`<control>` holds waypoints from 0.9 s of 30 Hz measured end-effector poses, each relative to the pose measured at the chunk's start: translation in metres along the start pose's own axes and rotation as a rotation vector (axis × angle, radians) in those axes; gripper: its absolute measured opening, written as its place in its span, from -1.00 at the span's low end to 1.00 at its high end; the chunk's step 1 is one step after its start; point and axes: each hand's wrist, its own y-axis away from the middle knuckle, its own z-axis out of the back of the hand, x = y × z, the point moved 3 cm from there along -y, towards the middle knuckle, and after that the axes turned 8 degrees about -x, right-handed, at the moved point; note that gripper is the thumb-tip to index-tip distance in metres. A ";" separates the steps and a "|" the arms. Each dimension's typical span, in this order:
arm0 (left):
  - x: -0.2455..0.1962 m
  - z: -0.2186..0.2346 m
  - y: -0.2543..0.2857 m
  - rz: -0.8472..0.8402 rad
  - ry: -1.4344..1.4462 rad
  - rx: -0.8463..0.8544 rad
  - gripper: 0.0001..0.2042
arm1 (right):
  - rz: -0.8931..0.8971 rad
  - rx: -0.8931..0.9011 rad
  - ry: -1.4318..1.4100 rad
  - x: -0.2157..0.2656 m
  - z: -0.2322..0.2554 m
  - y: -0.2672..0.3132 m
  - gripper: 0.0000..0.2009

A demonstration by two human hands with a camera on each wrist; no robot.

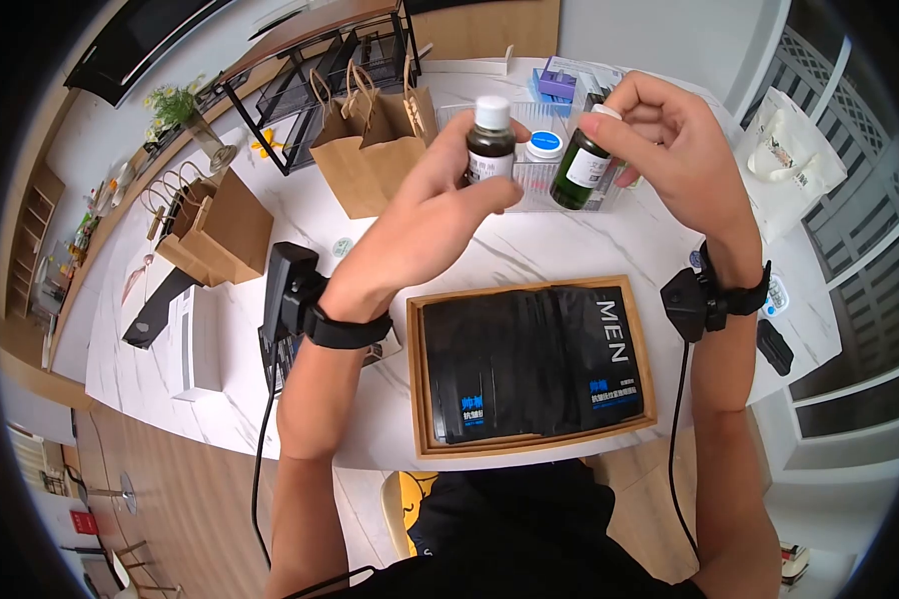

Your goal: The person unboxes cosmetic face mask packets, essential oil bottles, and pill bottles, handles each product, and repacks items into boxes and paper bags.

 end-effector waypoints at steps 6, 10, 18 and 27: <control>-0.003 0.002 -0.004 -0.061 0.052 0.063 -0.63 | -0.129 0.117 -0.038 0.005 -0.009 0.003 -0.72; -0.010 0.002 -0.001 0.040 -0.013 0.119 -0.60 | -0.150 0.155 -0.054 -0.001 -0.017 0.003 -0.68; -0.001 -0.003 -0.003 0.019 -0.062 0.148 -0.65 | -0.120 0.166 -0.036 -0.006 -0.028 0.004 -0.69; -0.010 0.012 0.002 -0.135 -0.381 0.021 -0.69 | -0.169 0.101 -0.056 0.005 -0.035 0.010 -0.80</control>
